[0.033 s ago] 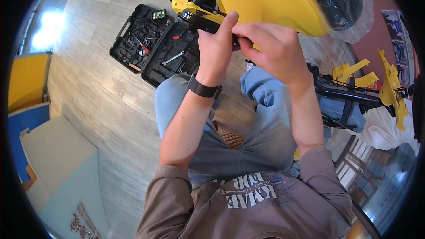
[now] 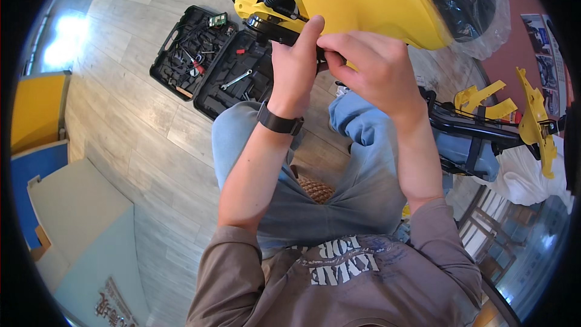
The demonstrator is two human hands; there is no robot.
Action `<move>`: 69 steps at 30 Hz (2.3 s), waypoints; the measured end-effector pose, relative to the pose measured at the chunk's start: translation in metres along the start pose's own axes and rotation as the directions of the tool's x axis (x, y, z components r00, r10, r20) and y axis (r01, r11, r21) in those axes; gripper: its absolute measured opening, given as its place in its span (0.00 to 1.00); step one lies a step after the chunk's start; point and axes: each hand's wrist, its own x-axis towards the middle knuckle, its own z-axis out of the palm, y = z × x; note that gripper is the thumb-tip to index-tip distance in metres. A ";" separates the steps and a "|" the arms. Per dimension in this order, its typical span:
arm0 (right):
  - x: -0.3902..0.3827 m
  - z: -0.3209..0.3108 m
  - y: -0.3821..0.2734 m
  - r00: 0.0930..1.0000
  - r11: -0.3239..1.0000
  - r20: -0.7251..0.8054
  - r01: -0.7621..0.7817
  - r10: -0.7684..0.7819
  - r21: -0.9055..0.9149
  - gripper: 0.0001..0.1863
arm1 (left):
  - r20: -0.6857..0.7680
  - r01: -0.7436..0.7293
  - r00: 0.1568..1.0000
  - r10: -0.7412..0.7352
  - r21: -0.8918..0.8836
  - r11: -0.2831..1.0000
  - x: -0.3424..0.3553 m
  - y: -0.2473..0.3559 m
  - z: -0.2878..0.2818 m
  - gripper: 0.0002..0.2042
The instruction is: Removing screws and disassembling the instrument cluster dashboard of a motorcycle.
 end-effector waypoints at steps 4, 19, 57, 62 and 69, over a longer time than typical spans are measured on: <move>0.000 0.004 0.004 0.998 1.000 -0.053 0.020 -0.020 0.005 0.12 | -0.024 0.090 0.996 -0.090 -0.027 0.996 -0.003 0.002 0.002 0.14; -0.002 0.019 0.014 0.998 0.999 -0.069 0.008 -0.005 0.045 0.19 | 0.110 0.297 0.955 -0.276 -0.314 0.902 0.007 0.007 -0.010 0.15; 0.005 0.024 0.023 0.948 0.996 -0.307 0.079 -0.089 -0.044 0.23 | 0.062 0.055 0.997 -0.052 -0.046 0.997 0.020 0.013 -0.019 0.14; 0.003 0.024 0.024 0.941 0.994 -0.320 0.092 -0.108 -0.065 0.21 | -0.041 0.213 0.972 -0.230 -0.248 0.945 0.023 0.024 -0.027 0.15; 0.005 0.012 0.026 0.954 0.979 -0.276 -0.064 0.117 0.195 0.19 | -0.008 0.080 0.997 -0.083 -0.164 0.983 0.015 0.025 -0.029 0.18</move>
